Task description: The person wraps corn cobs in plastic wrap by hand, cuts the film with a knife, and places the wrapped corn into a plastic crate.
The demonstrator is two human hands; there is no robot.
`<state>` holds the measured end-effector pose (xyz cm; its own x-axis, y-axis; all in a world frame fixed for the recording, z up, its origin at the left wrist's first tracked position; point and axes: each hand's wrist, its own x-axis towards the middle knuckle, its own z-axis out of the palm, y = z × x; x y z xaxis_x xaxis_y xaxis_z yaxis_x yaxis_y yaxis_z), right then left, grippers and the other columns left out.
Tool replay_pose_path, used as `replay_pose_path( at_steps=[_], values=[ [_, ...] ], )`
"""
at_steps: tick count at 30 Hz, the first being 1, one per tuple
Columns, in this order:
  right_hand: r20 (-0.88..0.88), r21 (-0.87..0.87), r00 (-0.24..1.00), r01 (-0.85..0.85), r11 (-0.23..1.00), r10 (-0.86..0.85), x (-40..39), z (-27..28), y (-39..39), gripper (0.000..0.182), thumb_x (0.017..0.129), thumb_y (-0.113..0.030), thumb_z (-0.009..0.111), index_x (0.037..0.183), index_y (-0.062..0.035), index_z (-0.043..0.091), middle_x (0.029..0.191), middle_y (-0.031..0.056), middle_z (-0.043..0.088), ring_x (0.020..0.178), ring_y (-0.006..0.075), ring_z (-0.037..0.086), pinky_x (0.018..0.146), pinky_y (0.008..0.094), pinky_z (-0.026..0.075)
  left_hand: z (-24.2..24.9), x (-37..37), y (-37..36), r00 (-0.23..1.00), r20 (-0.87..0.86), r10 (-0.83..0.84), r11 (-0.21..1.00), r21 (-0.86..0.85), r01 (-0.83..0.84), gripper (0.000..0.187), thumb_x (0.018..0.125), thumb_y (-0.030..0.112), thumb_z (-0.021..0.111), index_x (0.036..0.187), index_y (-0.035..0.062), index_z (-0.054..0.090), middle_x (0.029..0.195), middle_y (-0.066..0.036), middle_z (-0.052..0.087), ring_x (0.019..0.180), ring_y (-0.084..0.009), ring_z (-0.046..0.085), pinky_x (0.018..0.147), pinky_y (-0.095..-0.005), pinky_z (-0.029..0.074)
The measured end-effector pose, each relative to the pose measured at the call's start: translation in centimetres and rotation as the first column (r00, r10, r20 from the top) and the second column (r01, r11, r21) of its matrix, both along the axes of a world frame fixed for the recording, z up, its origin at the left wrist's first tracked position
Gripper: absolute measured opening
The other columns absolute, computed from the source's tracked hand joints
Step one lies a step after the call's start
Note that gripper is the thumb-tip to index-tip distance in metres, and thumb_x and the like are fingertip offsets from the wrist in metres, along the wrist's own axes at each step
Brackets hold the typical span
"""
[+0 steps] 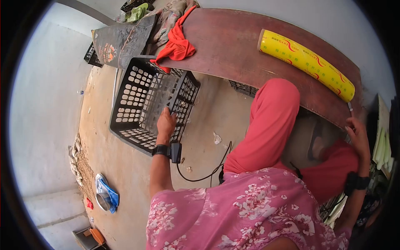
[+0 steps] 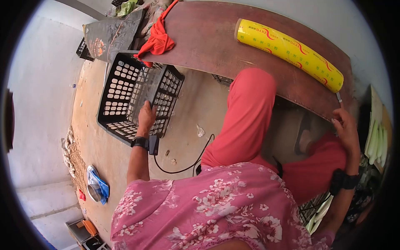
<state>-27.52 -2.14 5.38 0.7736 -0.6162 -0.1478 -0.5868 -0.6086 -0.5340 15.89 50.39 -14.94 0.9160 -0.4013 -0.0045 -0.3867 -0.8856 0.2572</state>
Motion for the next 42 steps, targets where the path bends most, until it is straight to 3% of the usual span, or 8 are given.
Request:
replay_pose_path(
  at_steps=[4,17,25,29,31,35,39,42],
  values=[
    [-0.009,-0.108,0.976,-0.215,0.971,0.215,1.1,0.2,1.1,0.020,0.078,0.004,0.062,0.096,0.0004,0.055,0.084,0.0111,0.058,0.075,0.0221,0.058,0.069,0.0302,0.045,0.2,1.7,-1.0,0.997,-0.003,0.082,0.992,0.094,-0.082,0.022,0.089,0.024,0.056,0.096,0.0045,0.047,0.085,-0.024,0.065,0.083,-0.0452,0.061,0.070,-0.0531,0.048],
    [-0.059,-0.205,0.919,-0.394,0.896,0.390,8.2,0.2,4.1,0.018,0.078,-0.005,0.064,0.092,-0.0010,0.054,0.085,0.0152,0.054,0.082,0.0357,0.055,0.077,0.0396,0.041,0.2,2.7,15.0,0.987,0.047,0.153,0.975,0.154,-0.158,0.027,0.087,0.030,0.061,0.093,0.0044,0.054,0.080,-0.024,0.064,0.080,-0.0453,0.061,0.067,-0.0517,0.047],
    [-0.173,-0.105,0.913,-0.389,0.915,0.369,8.0,-1.5,2.7,0.023,0.074,-0.001,0.066,0.095,-0.0002,0.055,0.090,0.0161,0.056,0.091,0.0377,0.054,0.079,0.0428,0.043,2.0,-6.9,9.1,0.993,-0.055,0.101,0.979,0.182,-0.090,0.019,0.080,0.016,0.066,0.090,0.0056,0.054,0.084,-0.020,0.064,0.081,-0.0415,0.062,0.068,-0.0501,0.048],
    [-0.143,-0.204,0.926,-0.372,0.905,0.348,7.1,-1.3,1.9,0.023,0.075,-0.003,0.065,0.096,-0.0026,0.055,0.090,0.0146,0.056,0.089,0.0357,0.055,0.078,0.0420,0.043,6.6,-6.3,5.7,0.950,-0.276,0.145,0.935,0.351,-0.041,0.044,0.074,0.034,0.075,0.102,0.0033,0.059,0.089,-0.022,0.066,0.088,-0.0404,0.063,0.074,-0.0473,0.050],
    [-0.160,-0.236,0.928,-0.368,0.900,0.337,6.7,-1.1,1.5,0.022,0.076,-0.005,0.065,0.096,-0.0041,0.055,0.089,0.0133,0.056,0.088,0.0342,0.055,0.078,0.0411,0.043,7.0,-3.3,4.7,0.968,-0.224,0.116,0.974,0.216,-0.067,0.063,0.073,0.041,0.076,0.119,0.0019,0.056,0.097,-0.025,0.066,0.094,-0.0398,0.063,0.078,-0.0452,0.050],
    [-0.142,-0.247,0.940,-0.338,0.908,0.311,6.4,-0.3,1.3,0.023,0.076,-0.006,0.066,0.096,-0.0059,0.055,0.088,0.0111,0.056,0.087,0.0320,0.056,0.077,0.0394,0.042,8.2,4.6,-1.7,0.992,-0.027,0.121,0.957,-0.264,-0.124,0.057,0.079,0.033,0.072,0.120,-0.0019,0.053,0.103,-0.023,0.064,0.093,-0.0364,0.063,0.079,-0.0419,0.050],
    [-0.126,-0.245,0.953,-0.299,0.922,0.276,5.4,-0.2,1.1,0.023,0.075,-0.006,0.066,0.095,-0.0061,0.055,0.085,0.0101,0.056,0.086,0.0313,0.056,0.079,0.0396,0.041,5.5,12.7,-6.8,0.978,0.027,0.205,0.912,-0.368,-0.181,0.065,0.074,0.033,0.074,0.120,-0.0058,0.051,0.104,-0.026,0.063,0.097,-0.0367,0.063,0.083,-0.0424,0.049],
    [-0.115,-0.218,0.961,-0.272,0.937,0.252,4.6,-0.7,0.8,0.023,0.075,-0.006,0.066,0.095,-0.0063,0.055,0.084,0.0097,0.056,0.085,0.0314,0.056,0.085,0.0401,0.038,0.5,17.9,-7.6,0.947,-0.154,0.280,0.831,-0.455,-0.320,0.059,0.076,0.028,0.074,0.119,-0.0036,0.049,0.089,-0.016,0.065,0.062,-0.0221,0.064,0.052,-0.0328,0.051]
  ],
)
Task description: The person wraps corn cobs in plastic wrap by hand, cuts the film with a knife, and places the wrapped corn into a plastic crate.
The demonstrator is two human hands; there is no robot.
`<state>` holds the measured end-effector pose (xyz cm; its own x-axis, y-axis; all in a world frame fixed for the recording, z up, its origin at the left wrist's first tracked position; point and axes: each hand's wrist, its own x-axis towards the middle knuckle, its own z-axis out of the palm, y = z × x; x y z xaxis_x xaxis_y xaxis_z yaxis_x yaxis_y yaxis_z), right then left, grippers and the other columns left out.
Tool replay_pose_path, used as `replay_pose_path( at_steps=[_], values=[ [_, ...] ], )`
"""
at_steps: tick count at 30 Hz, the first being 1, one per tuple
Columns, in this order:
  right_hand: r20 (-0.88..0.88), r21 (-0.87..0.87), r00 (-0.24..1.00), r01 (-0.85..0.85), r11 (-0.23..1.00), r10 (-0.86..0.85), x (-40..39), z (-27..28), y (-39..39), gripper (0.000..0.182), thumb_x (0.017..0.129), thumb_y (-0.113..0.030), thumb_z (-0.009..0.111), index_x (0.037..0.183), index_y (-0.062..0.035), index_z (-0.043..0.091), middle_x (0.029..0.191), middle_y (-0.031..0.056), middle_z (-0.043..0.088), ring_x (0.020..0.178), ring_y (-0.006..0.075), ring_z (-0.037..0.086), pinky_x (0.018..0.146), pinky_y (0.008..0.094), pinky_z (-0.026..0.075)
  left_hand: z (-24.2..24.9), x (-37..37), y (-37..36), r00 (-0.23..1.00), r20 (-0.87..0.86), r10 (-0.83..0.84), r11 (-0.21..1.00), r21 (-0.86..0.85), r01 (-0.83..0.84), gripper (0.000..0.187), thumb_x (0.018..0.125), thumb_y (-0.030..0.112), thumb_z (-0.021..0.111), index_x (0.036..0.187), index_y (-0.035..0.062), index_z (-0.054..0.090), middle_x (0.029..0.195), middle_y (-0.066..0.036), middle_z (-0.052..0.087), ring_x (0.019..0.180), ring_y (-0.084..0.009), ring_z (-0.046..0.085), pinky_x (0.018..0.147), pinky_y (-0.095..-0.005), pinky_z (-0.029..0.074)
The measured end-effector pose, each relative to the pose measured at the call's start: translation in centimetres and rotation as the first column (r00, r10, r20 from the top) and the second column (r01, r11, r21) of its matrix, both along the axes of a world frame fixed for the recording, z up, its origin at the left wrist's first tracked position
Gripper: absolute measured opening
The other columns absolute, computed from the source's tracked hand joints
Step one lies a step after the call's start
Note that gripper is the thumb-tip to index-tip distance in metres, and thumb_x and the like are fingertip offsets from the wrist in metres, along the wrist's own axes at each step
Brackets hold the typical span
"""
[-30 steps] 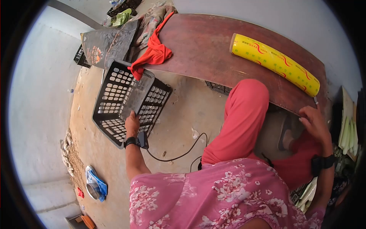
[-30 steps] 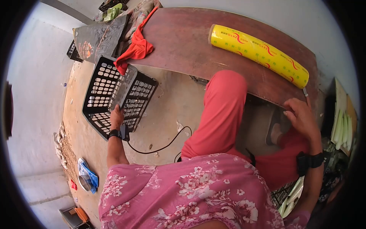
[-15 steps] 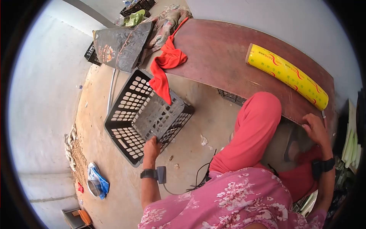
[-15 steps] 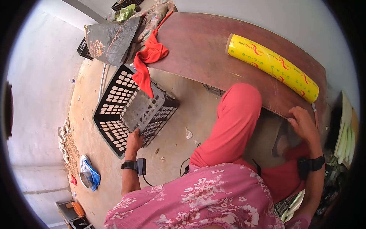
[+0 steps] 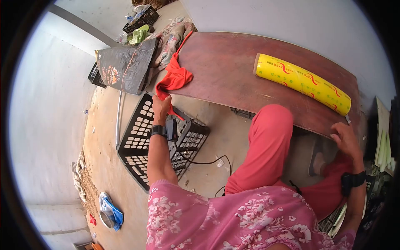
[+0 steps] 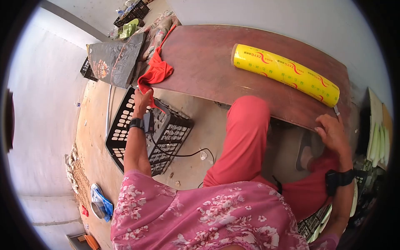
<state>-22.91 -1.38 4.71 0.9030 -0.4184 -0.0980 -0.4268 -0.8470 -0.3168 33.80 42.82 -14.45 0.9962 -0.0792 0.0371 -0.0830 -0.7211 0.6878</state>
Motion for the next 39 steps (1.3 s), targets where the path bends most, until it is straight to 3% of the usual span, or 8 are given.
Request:
replay_pose_path(
  at_steps=[4,9,13,15,21,26,28,39],
  values=[
    [0.078,-0.085,0.997,-0.010,0.996,0.016,-0.7,-0.1,0.2,0.023,0.075,-0.006,0.067,0.094,-0.0061,0.055,0.082,0.0101,0.056,0.083,0.0317,0.057,0.091,0.0401,0.035,2.3,0.0,-0.4,0.979,-0.202,0.030,1.000,0.003,-0.030,0.009,0.072,0.009,0.064,0.076,0.0015,0.063,0.058,-0.008,0.058,0.045,-0.0166,0.056,0.038,-0.0293,0.043],
    [0.023,0.037,0.999,0.032,0.999,-0.033,-1.0,-0.3,-1.0,0.022,0.075,-0.006,0.066,0.094,-0.0048,0.055,0.083,0.0109,0.057,0.084,0.0319,0.058,0.089,0.0392,0.037,9.5,3.2,-4.0,0.998,0.004,-0.057,0.967,-0.249,0.057,0.015,0.085,0.013,0.062,0.091,-0.0007,0.062,0.070,-0.005,0.061,0.051,-0.0122,0.057,0.043,-0.0247,0.045],
    [0.080,0.021,0.997,0.006,1.000,-0.008,-0.1,-0.3,-0.4,0.021,0.076,-0.005,0.065,0.095,-0.0041,0.055,0.085,0.0111,0.059,0.084,0.0314,0.059,0.084,0.0391,0.040,17.8,0.6,-10.4,0.832,0.017,-0.554,0.727,-0.476,0.494,0.046,0.091,0.018,0.061,0.129,-0.0007,0.045,0.123,-0.017,0.056,0.103,-0.0177,0.060,0.084,-0.0290,0.050],
    [0.074,0.034,0.997,0.011,0.999,-0.013,0.2,-0.4,-0.2,0.022,0.076,-0.005,0.065,0.095,-0.0042,0.055,0.086,0.0109,0.060,0.085,0.0308,0.060,0.082,0.0394,0.041,19.4,-1.6,-11.9,0.841,-0.023,-0.541,0.767,-0.424,0.482,0.068,0.090,0.023,0.064,0.143,0.0022,0.027,0.138,-0.019,0.040,0.112,-0.0213,0.054,0.089,-0.0330,0.049],
    [0.013,0.055,1.000,0.002,0.998,-0.003,-0.2,-0.9,-0.2,0.023,0.076,-0.006,0.065,0.097,-0.0041,0.056,0.088,0.0109,0.060,0.085,0.0300,0.060,0.080,0.0391,0.042,11.8,-6.2,-8.0,0.929,-0.148,-0.339,0.885,-0.386,0.261,0.051,0.087,0.021,0.066,0.127,-0.0049,0.048,0.110,-0.015,0.060,0.086,-0.0189,0.064,0.069,-0.0299,0.053],
    [-0.019,-0.048,0.986,-0.164,0.985,0.163,-0.8,-2.2,-1.2,0.027,0.075,0.001,0.066,0.100,0.0008,0.055,0.085,0.0153,0.059,0.077,0.0296,0.060,0.072,0.0355,0.046,5.8,-16.4,-6.7,0.644,-0.612,-0.459,0.801,-0.599,0.002,0.053,0.096,0.027,0.055,0.133,-0.0057,0.037,0.112,-0.018,0.060,0.096,-0.0277,0.065,0.077,-0.0313,0.053],
    [-0.167,0.152,0.986,0.015,0.988,0.011,0.0,-1.3,-0.3,0.026,0.075,0.001,0.066,0.099,0.0013,0.056,0.083,0.0158,0.059,0.076,0.0299,0.059,0.072,0.0358,0.046,4.4,-18.7,-8.3,0.610,-0.629,-0.482,0.761,-0.645,-0.063,0.054,0.095,0.032,0.055,0.130,-0.0064,0.040,0.110,-0.019,0.059,0.092,-0.0257,0.065,0.074,-0.0318,0.053],
    [-0.217,0.142,0.973,0.107,0.984,-0.074,-2.8,-2.3,-0.4,0.027,0.076,0.001,0.067,0.102,0.0011,0.057,0.083,0.0146,0.059,0.076,0.0258,0.058,0.071,0.0345,0.047,1.3,-21.6,-18.3,0.622,-0.587,-0.519,0.474,-0.802,-0.363,0.028,0.099,0.028,0.048,0.106,0.0015,0.049,0.101,-0.015,0.060,0.079,-0.0256,0.062,0.068,-0.0360,0.053]
  ],
)
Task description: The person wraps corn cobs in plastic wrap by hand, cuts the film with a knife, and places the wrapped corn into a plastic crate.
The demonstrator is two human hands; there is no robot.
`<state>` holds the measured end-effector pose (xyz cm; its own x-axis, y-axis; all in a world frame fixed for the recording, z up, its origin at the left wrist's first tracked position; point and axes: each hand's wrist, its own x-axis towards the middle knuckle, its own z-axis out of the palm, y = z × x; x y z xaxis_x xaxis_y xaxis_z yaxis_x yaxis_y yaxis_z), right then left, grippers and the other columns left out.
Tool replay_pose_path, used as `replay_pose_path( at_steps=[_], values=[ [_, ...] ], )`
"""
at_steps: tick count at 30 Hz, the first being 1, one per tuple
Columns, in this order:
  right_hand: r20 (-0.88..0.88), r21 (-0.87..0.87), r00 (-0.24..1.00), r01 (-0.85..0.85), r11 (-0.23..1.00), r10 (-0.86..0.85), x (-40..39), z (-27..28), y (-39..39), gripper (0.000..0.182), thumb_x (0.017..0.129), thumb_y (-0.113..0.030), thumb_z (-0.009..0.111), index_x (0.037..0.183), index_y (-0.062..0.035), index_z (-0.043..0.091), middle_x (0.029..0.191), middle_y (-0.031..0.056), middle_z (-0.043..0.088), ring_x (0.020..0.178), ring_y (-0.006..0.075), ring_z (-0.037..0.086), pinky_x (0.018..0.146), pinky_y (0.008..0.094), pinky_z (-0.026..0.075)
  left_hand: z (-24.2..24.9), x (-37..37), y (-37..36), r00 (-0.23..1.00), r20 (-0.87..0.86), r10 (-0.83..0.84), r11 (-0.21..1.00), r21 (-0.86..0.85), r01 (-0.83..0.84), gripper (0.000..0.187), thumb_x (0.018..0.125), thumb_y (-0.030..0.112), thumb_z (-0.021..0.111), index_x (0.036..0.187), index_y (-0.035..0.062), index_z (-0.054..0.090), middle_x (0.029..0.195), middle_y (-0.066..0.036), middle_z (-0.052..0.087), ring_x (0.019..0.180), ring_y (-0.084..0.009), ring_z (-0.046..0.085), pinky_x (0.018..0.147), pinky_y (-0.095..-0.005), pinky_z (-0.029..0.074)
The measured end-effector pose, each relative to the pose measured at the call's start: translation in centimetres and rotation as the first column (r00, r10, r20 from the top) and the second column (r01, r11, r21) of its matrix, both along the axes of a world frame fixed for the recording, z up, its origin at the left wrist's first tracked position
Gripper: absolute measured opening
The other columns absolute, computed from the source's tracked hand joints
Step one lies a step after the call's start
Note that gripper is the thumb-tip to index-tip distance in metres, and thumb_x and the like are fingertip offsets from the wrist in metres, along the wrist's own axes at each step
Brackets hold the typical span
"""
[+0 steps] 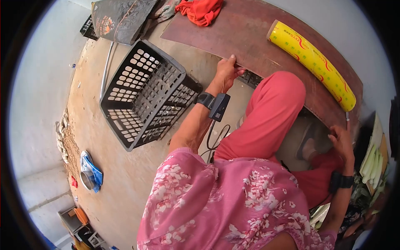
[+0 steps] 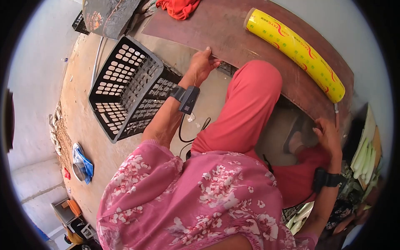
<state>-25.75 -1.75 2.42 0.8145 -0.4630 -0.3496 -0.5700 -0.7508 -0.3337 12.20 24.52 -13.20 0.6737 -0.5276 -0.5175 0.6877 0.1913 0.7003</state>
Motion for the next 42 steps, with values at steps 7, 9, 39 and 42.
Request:
replay_pose_path(
  at_steps=[7,9,39,42],
  values=[
    [-0.001,0.020,0.998,0.064,0.998,-0.064,-1.3,-0.8,-1.3,0.023,0.079,0.004,0.062,0.101,0.0014,0.056,0.082,0.0075,0.056,0.077,0.0153,0.055,0.070,0.0288,0.046,0.8,-0.6,-1.7,0.984,-0.036,0.172,0.981,0.093,-0.168,0.024,0.099,0.026,0.048,0.105,0.0028,0.050,0.095,-0.013,0.059,0.070,-0.0233,0.057,0.066,-0.0365,0.054],
    [0.010,0.025,0.999,0.034,0.999,-0.034,-1.1,-1.1,-1.9,0.022,0.079,0.004,0.062,0.101,0.0017,0.055,0.082,0.0081,0.056,0.078,0.0149,0.055,0.071,0.0284,0.046,0.8,-0.6,-1.5,0.985,-0.047,0.165,0.985,0.067,-0.162,0.023,0.099,0.025,0.048,0.106,0.0025,0.050,0.096,-0.013,0.059,0.073,-0.0241,0.059,0.066,-0.0359,0.054],
    [0.128,-0.165,0.987,-0.070,0.984,0.092,0.4,1.9,0.1,0.025,0.079,-0.016,0.066,0.101,-0.0060,0.059,0.095,0.0111,0.063,0.096,0.0281,0.058,0.099,0.0422,0.036,1.7,-5.1,22.8,0.527,0.209,-0.824,0.209,0.976,-0.061,0.068,0.084,0.061,0.056,0.083,-0.0062,0.064,0.076,-0.030,0.062,0.082,-0.0455,0.063,0.073,-0.0469,0.048],
    [0.188,-0.151,0.971,-0.121,0.981,0.149,1.9,4.0,-1.6,0.024,0.079,-0.013,0.065,0.100,-0.0052,0.058,0.094,0.0112,0.062,0.091,0.0300,0.058,0.084,0.0392,0.044,4.3,-3.5,21.5,0.352,0.131,-0.927,0.125,0.991,-0.038,0.056,0.082,0.051,0.063,0.090,-0.0043,0.066,0.079,-0.026,0.065,0.084,-0.0393,0.066,0.073,-0.0428,0.050]
  ],
)
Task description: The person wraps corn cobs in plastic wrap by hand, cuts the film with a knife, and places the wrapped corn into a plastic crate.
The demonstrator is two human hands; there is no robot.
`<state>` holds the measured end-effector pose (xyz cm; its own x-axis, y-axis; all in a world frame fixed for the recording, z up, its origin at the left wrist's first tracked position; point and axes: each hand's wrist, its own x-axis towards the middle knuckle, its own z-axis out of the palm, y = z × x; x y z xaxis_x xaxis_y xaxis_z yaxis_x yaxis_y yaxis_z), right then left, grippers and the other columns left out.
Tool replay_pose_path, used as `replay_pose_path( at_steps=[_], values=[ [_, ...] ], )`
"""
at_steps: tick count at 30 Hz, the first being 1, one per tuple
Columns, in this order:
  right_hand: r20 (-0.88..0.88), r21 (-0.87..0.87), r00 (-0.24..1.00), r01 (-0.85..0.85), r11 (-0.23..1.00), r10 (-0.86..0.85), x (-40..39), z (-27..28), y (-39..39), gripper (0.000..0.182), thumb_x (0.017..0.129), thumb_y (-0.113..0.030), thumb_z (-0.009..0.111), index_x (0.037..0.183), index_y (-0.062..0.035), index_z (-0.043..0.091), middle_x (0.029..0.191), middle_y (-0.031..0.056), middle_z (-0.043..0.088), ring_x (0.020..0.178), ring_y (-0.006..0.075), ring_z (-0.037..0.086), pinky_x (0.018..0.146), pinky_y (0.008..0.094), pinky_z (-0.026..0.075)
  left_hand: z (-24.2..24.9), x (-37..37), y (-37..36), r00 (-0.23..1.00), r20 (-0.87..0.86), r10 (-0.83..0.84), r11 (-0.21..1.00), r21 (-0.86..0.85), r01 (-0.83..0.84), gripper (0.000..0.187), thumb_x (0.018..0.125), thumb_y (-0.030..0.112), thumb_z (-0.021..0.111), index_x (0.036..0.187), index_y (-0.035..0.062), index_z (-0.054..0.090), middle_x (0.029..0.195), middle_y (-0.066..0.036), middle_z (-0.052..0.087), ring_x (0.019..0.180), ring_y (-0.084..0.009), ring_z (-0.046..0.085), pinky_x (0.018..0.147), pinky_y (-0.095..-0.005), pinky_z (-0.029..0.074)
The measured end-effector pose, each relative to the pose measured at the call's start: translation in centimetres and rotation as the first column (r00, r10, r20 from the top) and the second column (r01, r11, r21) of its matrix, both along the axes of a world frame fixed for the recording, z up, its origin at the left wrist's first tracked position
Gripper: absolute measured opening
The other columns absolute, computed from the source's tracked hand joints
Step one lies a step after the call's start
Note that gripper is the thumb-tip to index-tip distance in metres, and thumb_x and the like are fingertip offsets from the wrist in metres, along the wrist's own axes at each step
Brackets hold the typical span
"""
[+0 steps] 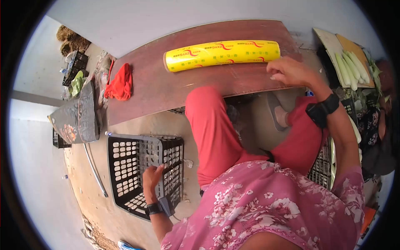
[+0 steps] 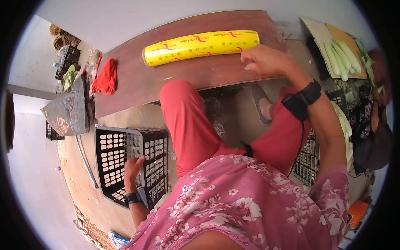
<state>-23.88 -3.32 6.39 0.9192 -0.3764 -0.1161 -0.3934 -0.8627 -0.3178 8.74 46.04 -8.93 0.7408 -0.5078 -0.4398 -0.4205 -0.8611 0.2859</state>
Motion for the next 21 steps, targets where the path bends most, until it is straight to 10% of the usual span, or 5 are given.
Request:
replay_pose_path(
  at_steps=[9,21],
  values=[
    [0.205,-0.187,0.965,0.203,0.961,-0.164,3.9,-1.1,-5.3,0.035,0.078,-0.010,0.065,0.111,-0.0032,0.057,0.105,0.0131,0.058,0.103,0.0315,0.054,0.087,0.0407,0.042,12.0,4.9,-19.3,0.917,0.314,-0.248,0.735,-0.555,0.389,0.039,0.084,0.025,0.069,0.111,-0.0010,0.060,0.107,-0.023,0.063,0.100,-0.0311,0.063,0.080,-0.0389,0.052],
    [0.145,-0.220,0.983,0.145,0.965,-0.115,6.2,-4.0,-3.1,0.045,0.079,-0.008,0.067,0.122,-0.0037,0.054,0.123,0.0098,0.048,0.118,0.0292,0.043,0.098,0.0455,0.035,8.5,7.2,-40.2,0.755,0.485,-0.440,0.540,-0.529,0.655,0.041,0.080,0.024,0.068,0.114,0.0023,0.063,0.114,-0.020,0.063,0.108,-0.0347,0.059,0.092,-0.0379,0.046]
  ],
)
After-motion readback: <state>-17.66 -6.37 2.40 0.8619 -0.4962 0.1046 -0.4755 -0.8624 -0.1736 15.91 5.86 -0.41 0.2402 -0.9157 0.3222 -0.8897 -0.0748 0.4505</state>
